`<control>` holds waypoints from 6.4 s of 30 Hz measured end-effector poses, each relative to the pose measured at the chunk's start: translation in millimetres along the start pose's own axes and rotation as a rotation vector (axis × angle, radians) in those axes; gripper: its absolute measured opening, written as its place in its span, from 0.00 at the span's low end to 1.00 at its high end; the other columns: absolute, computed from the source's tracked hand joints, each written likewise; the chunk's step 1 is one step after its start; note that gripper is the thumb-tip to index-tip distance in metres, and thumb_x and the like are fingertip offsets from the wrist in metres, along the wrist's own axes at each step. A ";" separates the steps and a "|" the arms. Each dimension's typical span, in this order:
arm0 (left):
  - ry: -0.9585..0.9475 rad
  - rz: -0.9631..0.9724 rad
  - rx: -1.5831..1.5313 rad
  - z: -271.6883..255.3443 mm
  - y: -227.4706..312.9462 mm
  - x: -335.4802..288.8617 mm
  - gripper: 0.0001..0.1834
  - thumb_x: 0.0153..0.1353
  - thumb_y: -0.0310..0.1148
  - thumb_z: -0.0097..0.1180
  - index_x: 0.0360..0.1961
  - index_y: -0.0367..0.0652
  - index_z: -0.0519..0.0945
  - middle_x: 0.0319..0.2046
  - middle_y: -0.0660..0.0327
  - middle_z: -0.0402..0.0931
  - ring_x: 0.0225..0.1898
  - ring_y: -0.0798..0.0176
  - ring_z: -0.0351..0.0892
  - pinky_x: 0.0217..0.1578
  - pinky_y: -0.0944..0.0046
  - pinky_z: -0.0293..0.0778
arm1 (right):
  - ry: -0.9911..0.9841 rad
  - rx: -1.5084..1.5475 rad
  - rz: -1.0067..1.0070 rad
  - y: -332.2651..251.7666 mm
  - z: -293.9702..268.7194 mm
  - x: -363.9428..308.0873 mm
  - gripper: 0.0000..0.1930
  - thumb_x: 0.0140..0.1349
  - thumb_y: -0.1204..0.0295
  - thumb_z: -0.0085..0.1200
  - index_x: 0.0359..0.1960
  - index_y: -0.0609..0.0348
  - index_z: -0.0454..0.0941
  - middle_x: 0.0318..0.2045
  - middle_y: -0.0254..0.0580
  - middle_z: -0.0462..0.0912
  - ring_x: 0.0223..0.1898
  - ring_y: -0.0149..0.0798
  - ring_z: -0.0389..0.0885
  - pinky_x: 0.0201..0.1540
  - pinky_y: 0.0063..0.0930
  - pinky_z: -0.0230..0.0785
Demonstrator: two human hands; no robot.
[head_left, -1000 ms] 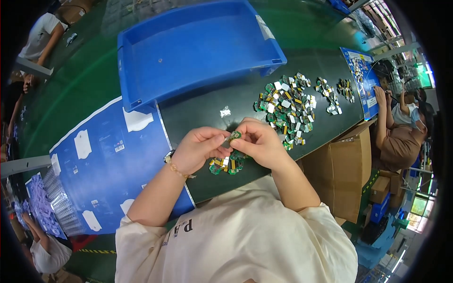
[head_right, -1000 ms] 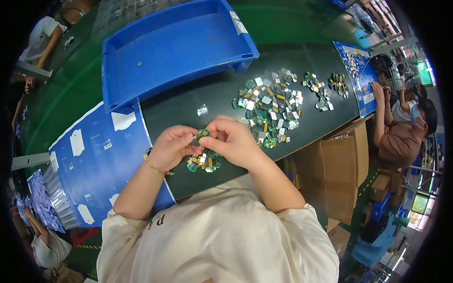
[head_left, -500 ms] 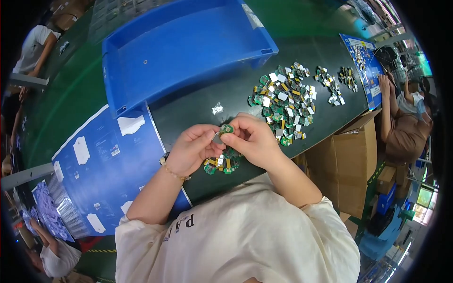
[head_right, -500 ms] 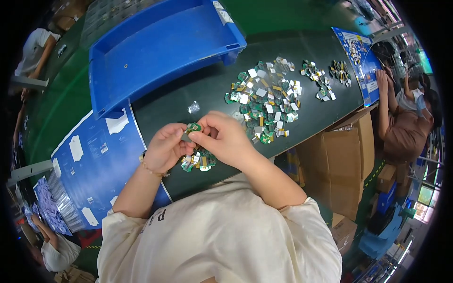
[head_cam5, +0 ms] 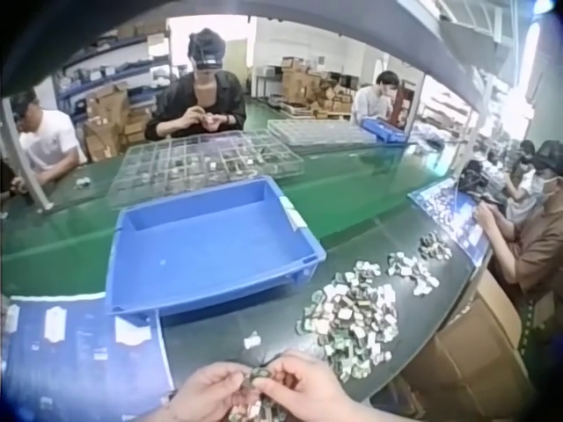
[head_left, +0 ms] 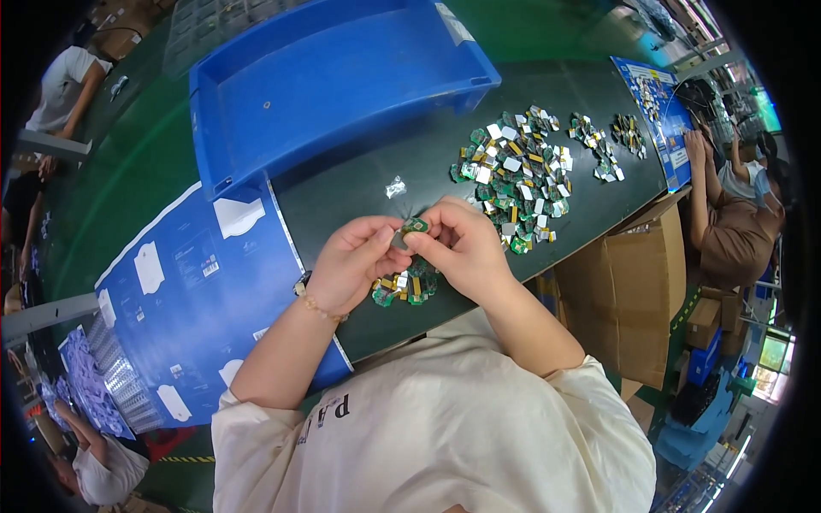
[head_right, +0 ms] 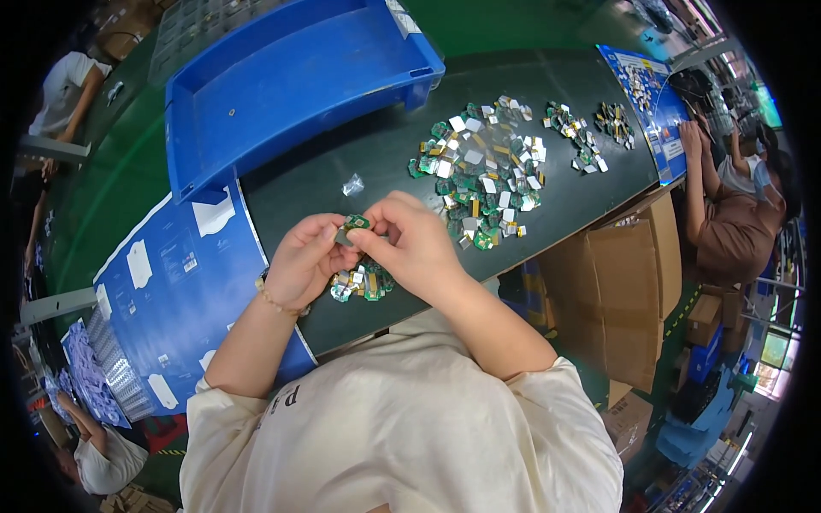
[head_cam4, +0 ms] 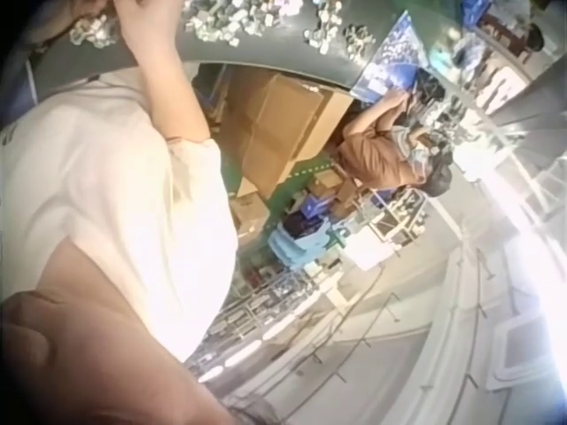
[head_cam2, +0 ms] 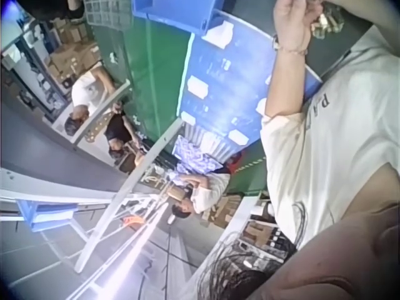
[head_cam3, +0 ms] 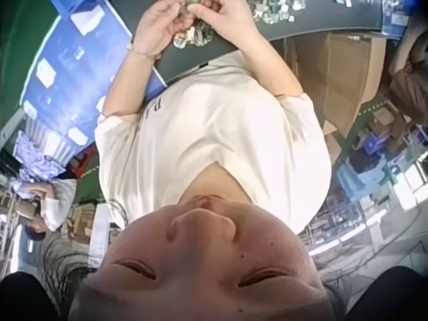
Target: Assembling and inspecting small green printed circuit boards by attaching white components at a factory workstation.
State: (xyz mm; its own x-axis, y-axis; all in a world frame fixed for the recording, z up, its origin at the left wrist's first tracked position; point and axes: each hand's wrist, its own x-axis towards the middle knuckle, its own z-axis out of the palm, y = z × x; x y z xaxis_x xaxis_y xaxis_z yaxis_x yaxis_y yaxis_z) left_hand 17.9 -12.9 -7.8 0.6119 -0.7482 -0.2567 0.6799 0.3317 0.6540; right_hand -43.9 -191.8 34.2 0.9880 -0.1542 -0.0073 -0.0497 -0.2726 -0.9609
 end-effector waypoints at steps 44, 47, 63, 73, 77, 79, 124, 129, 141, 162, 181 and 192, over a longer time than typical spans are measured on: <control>0.049 0.330 0.327 4.3 -3.3 -5.6 0.08 0.63 0.20 0.52 0.42 0.34 0.79 0.43 0.52 0.80 0.43 0.58 0.82 0.46 0.62 0.80 | 0.268 -0.512 -0.603 -7.6 -2.5 2.1 0.09 0.44 0.76 0.67 0.27 0.53 0.80 0.29 0.34 0.82 0.31 0.37 0.79 0.33 0.28 0.68; 0.040 0.376 0.374 5.2 -2.0 -5.2 0.09 0.61 0.19 0.56 0.42 0.31 0.79 0.42 0.54 0.80 0.43 0.63 0.81 0.46 0.68 0.77 | 0.253 -0.524 -0.596 -5.4 -3.8 3.0 0.08 0.45 0.77 0.66 0.26 0.54 0.79 0.29 0.35 0.82 0.30 0.38 0.79 0.33 0.29 0.68; 0.106 0.237 0.116 1.6 4.7 -2.3 0.13 0.64 0.24 0.53 0.50 0.33 0.74 0.45 0.53 0.79 0.47 0.60 0.80 0.48 0.65 0.77 | 0.130 -0.397 -0.575 2.7 -1.8 7.0 0.10 0.50 0.76 0.61 0.33 0.55 0.75 0.32 0.40 0.79 0.32 0.45 0.76 0.35 0.36 0.67; 0.132 0.306 0.125 0.1 -7.4 1.8 0.11 0.64 0.22 0.52 0.47 0.35 0.76 0.46 0.56 0.78 0.44 0.62 0.81 0.47 0.63 0.79 | 0.389 -0.609 -0.714 9.2 11.5 1.3 0.18 0.47 0.67 0.65 0.43 0.50 0.82 0.36 0.28 0.82 0.33 0.36 0.78 0.33 0.31 0.64; 0.073 0.227 0.167 -4.5 -1.5 8.2 0.13 0.65 0.24 0.52 0.50 0.33 0.74 0.47 0.55 0.78 0.45 0.61 0.80 0.49 0.63 0.77 | 0.506 -0.615 -0.684 22.2 19.0 -3.9 0.12 0.49 0.65 0.64 0.37 0.49 0.83 0.33 0.24 0.83 0.30 0.29 0.79 0.31 0.27 0.62; 0.042 0.197 0.207 -3.5 -0.9 9.4 0.14 0.65 0.25 0.52 0.52 0.33 0.74 0.48 0.55 0.77 0.46 0.61 0.79 0.50 0.63 0.77 | 0.550 -0.605 -0.675 24.3 21.8 -6.4 0.11 0.49 0.65 0.64 0.36 0.49 0.83 0.33 0.25 0.83 0.30 0.29 0.80 0.31 0.27 0.62; 0.140 0.339 0.146 2.2 -4.9 6.1 0.25 0.64 0.35 0.52 0.59 0.32 0.67 0.45 0.54 0.74 0.47 0.56 0.76 0.51 0.59 0.74 | 0.219 -0.037 -0.426 38.6 -74.9 41.6 0.06 0.53 0.68 0.59 0.25 0.55 0.79 0.30 0.40 0.81 0.34 0.45 0.79 0.37 0.38 0.71; 0.174 0.388 0.115 -4.1 -10.2 0.9 0.18 0.66 0.33 0.50 0.54 0.35 0.72 0.43 0.55 0.76 0.44 0.59 0.77 0.45 0.63 0.76 | 0.217 -0.366 -0.438 30.8 -76.9 61.4 0.04 0.52 0.69 0.59 0.26 0.55 0.80 0.29 0.38 0.80 0.34 0.45 0.77 0.38 0.38 0.70; 0.281 0.211 0.759 39.8 35.8 -47.3 0.09 0.65 0.25 0.51 0.45 0.34 0.78 0.33 0.58 0.80 0.33 0.68 0.81 0.32 0.74 0.74 | 0.201 -0.828 -0.423 33.0 8.1 59.1 0.17 0.44 0.61 0.66 0.36 0.48 0.78 0.33 0.35 0.73 0.38 0.42 0.73 0.36 0.35 0.70; 0.055 0.792 1.635 14.3 7.4 -47.2 0.09 0.54 0.27 0.56 0.38 0.41 0.82 0.46 0.54 0.78 0.49 0.50 0.75 0.50 0.55 0.70 | 0.634 -0.701 -0.579 55.4 -24.5 -62.2 0.13 0.48 0.71 0.59 0.38 0.51 0.78 0.39 0.37 0.80 0.51 0.47 0.74 0.54 0.39 0.63; -0.144 0.448 1.974 24.6 0.7 -45.6 0.56 0.32 0.51 0.73 0.65 0.47 0.63 0.67 0.51 0.57 0.70 0.47 0.52 0.67 0.43 0.48 | 0.633 -0.686 -0.604 54.8 -26.4 -63.0 0.07 0.47 0.72 0.59 0.30 0.49 0.79 0.35 0.31 0.80 0.49 0.43 0.76 0.50 0.37 0.65; -0.166 0.294 2.079 47.8 -1.9 -26.6 0.57 0.42 0.50 0.70 0.70 0.43 0.53 0.69 0.48 0.51 0.71 0.45 0.47 0.67 0.43 0.47 | 0.416 -0.171 -0.558 59.8 -54.9 -69.8 0.09 0.53 0.74 0.55 0.37 0.56 0.78 0.38 0.41 0.80 0.47 0.48 0.76 0.54 0.39 0.65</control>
State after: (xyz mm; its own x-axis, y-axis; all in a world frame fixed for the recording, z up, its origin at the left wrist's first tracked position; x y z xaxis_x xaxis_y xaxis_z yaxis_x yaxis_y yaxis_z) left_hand -19.0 -21.1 31.8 0.4782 -0.8769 -0.0484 -0.8224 -0.4665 0.3258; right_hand -123.8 -249.5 -7.5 0.7368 -0.2885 0.6115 0.3909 -0.5561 -0.7334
